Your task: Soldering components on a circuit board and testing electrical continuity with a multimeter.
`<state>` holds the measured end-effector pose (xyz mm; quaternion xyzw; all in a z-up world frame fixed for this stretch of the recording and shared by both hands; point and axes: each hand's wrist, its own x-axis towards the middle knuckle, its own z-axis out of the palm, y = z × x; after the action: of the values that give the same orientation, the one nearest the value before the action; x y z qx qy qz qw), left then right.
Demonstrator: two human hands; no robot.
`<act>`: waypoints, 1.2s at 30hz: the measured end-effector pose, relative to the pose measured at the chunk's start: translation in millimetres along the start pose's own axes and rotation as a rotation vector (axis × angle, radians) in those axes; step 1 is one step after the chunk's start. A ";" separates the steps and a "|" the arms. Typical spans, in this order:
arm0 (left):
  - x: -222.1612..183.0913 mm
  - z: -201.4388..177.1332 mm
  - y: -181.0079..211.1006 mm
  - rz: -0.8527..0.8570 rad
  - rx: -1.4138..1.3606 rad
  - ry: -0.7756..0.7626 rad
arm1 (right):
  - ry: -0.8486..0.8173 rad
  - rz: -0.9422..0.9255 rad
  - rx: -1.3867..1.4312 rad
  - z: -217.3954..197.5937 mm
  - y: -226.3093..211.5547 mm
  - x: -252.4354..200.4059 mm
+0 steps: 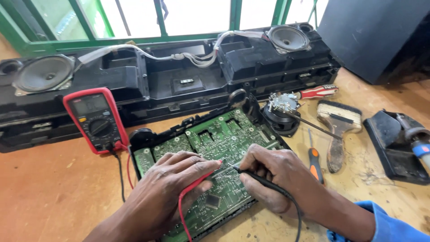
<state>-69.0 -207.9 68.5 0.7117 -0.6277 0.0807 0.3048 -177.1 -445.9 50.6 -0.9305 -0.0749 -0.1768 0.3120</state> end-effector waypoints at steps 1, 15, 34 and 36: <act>-0.3 1.8 -1.0 0.003 -0.006 0.000 | 0.000 0.005 -0.004 -0.9 -0.6 -0.5; -3.8 5.4 -3.8 -0.076 -0.001 -0.060 | -0.044 0.095 0.199 0.6 -6.6 -0.6; -6.8 7.3 -6.4 -0.079 0.025 -0.065 | 0.034 0.195 0.197 7.2 -0.6 -2.3; -5.0 8.8 -11.0 -0.038 0.053 -0.056 | 0.015 0.167 0.270 5.3 -2.6 -2.4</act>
<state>-62.0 -208.1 55.3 0.7332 -0.6202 0.0716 0.2696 -178.5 -440.7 47.2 -0.8817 -0.0178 -0.1457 0.4485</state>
